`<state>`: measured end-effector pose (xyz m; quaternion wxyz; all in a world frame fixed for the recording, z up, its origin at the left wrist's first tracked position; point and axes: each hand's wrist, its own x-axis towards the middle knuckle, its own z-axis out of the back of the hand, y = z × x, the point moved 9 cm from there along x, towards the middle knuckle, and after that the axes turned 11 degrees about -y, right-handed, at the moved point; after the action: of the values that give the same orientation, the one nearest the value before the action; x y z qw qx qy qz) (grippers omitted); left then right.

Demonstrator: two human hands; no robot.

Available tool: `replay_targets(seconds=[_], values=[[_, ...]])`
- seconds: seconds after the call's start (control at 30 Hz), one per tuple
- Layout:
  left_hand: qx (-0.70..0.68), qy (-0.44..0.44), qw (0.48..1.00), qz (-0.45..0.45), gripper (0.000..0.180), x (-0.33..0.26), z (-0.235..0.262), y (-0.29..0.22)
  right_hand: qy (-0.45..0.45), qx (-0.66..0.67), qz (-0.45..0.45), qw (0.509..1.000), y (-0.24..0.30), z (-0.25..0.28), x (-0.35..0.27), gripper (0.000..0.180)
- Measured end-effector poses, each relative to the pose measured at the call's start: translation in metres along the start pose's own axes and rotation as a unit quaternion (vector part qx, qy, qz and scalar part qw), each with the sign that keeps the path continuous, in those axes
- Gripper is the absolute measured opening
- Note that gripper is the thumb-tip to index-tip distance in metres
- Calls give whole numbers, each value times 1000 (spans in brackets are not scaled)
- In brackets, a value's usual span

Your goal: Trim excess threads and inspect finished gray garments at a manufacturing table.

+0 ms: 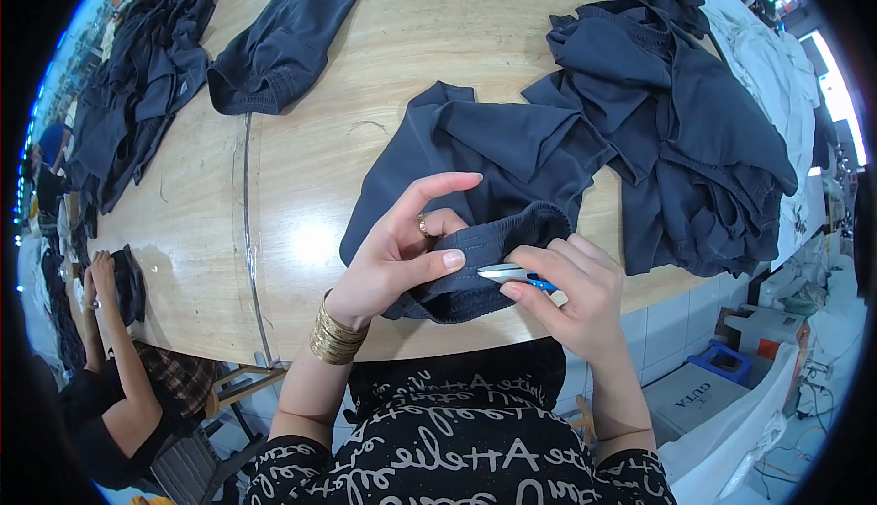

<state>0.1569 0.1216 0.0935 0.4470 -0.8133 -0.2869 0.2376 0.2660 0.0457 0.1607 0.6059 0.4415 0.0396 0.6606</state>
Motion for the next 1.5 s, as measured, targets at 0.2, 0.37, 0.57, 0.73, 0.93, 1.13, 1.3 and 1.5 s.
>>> replay_targets(seconds=[0.2, 0.37, 0.57, 0.73, 0.93, 1.13, 1.3, 1.5], values=[[12, 2, 1000, -9, 61, 0, 0, -2, 1, -2, 3, 1000, 2, 0, 2, 23], [13, 0, 1000, -9, 62, 0, 0, -2, -3, -2, -12, 1000, -1, -1, -1, 22], [31, -5, 999, -19, 62, -2, 1, -6, -77, 144, -176, 971, -31, 2, -8, 24], [194, 34, 978, -67, 56, -3, -12, -13, 153, 240, -343, 895, -61, -45, -20, 25], [398, -45, 916, -24, 42, -12, 27, -16, -58, 338, -389, 855, -88, -6, -12, 10], [298, -75, 950, -60, 34, -21, 47, -32, -43, 325, -379, 865, -84, -7, -14, 11], [309, -96, 940, -105, 35, -24, 48, -44, -38, 334, -362, 869, -75, -5, -9, 13], [300, -106, 942, -107, 37, -25, 50, -47, -22, 324, -356, 876, -70, -3, -9, 13]])
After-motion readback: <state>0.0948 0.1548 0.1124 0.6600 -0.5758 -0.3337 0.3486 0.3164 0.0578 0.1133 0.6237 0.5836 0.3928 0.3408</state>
